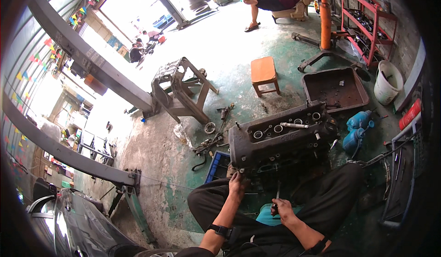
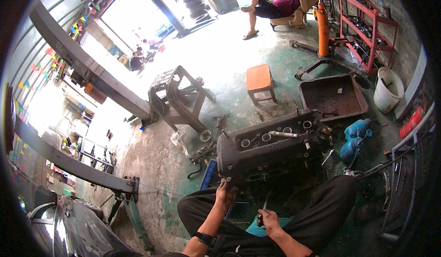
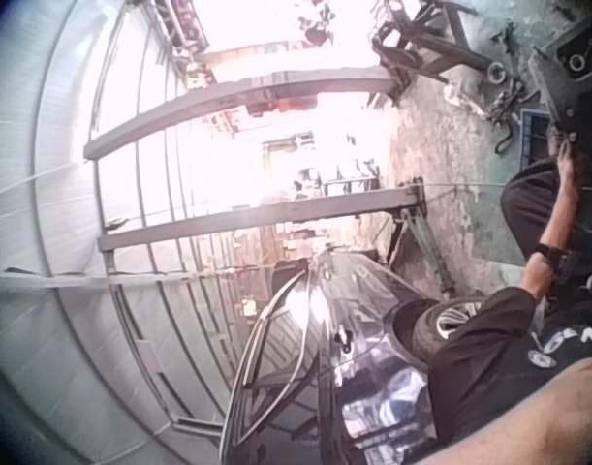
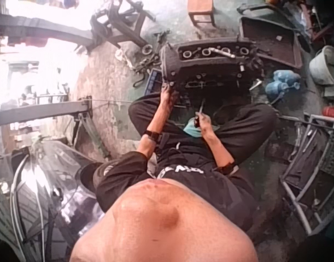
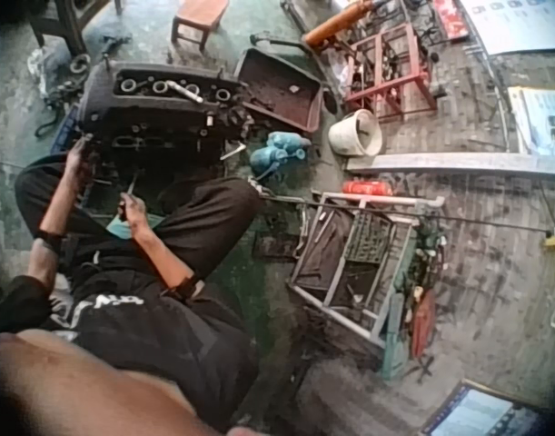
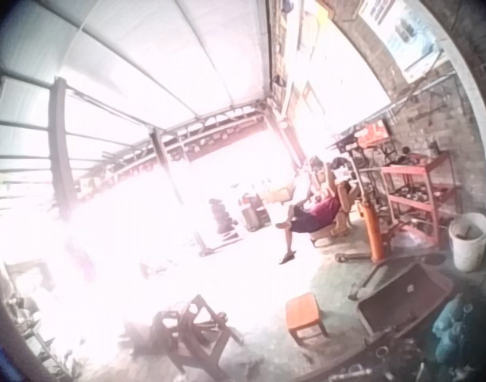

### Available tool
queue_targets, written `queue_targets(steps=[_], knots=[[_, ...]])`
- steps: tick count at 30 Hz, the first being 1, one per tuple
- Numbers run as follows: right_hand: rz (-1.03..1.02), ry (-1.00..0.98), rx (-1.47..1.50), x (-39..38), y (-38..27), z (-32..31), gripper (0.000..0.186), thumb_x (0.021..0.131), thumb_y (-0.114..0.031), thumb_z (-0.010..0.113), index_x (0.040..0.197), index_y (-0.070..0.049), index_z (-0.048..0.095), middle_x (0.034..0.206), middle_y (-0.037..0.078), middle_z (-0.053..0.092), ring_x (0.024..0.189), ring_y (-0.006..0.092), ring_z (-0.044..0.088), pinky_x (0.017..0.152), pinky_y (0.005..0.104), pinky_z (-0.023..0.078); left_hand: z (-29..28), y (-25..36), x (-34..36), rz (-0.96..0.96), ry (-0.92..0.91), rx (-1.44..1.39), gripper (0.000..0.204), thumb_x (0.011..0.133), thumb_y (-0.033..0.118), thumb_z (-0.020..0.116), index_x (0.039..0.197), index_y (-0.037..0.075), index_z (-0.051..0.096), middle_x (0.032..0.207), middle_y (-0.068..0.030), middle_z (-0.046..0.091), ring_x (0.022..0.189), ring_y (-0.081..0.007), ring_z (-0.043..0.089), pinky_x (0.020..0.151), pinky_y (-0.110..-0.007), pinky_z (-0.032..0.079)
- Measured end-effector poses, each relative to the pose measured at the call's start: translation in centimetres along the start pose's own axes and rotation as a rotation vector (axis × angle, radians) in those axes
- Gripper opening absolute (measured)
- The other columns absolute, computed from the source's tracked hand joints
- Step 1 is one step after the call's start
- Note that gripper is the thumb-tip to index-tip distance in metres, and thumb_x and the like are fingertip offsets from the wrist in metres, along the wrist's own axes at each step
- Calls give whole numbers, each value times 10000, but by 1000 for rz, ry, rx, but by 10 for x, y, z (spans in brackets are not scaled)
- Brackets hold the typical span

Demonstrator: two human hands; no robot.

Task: The person sits on the floor and uses a wrench to loosen and remove bolts from a car engine block. They repeatedly position the wrench, turn it, and remove bolts by hand, placing them aside.

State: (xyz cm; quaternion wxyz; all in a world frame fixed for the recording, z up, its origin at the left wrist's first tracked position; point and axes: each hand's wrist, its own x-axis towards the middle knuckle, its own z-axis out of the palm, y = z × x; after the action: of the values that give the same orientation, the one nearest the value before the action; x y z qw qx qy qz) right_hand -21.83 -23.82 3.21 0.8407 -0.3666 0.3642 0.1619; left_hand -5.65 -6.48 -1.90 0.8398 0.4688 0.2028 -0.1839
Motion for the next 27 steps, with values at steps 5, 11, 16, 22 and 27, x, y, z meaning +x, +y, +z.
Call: queue_targets(steps=[5, 11, 16, 22, 27], knots=[[34, -22, -17, -1, -1, -1, 284, 894, -191, 485, 670, -34, 411, 562, 78, 413, 502, 194, 395, 515, 392, 324, 3, -1, -11, 6, -22, 6, 293, 898, 208, 534, 1158, 75, 500, 1051, -45, 581, 940, -197, 564, 726, -375, 504], [26, -37, -33, -3, -3, 0, 273, 901, -192, 476, 689, -30, 420, 568, 80, 417, 511, 199, 400, 519, 396, 324, -4, 1, -4, -62, 0, -1, 265, 915, 223, 489, 1129, 67, 506, 1035, -55, 586, 925, -204, 571, 755, -377, 492], [19, -19, 4, -3, -2, 0, 244, 861, -179, 505, 694, -2, 523, 545, 92, 494, 476, 191, 483, 490, 324, 391, -6, 0, 4, -36, -70, -78, 264, 922, 221, 458, 1126, 60, 505, 1037, -65, 585, 910, -218, 577, 756, -390, 494], [-14, -14, 6, -1, 0, -3, 239, 853, -177, 513, 696, 3, 523, 547, 94, 496, 483, 196, 491, 501, 323, 409, -3, 1, 1, 47, -49, 89, 279, 917, 219, 474, 1140, 53, 498, 1069, -68, 581, 915, -215, 577, 712, -379, 508], [-9, -15, 7, -1, 0, -3, 229, 847, -170, 518, 698, 3, 525, 553, 95, 501, 485, 194, 495, 507, 320, 418, 2, 4, -3, -6, -26, 10, 285, 915, 234, 492, 1141, 60, 508, 1077, -57, 579, 917, -207, 575, 718, -369, 501]])
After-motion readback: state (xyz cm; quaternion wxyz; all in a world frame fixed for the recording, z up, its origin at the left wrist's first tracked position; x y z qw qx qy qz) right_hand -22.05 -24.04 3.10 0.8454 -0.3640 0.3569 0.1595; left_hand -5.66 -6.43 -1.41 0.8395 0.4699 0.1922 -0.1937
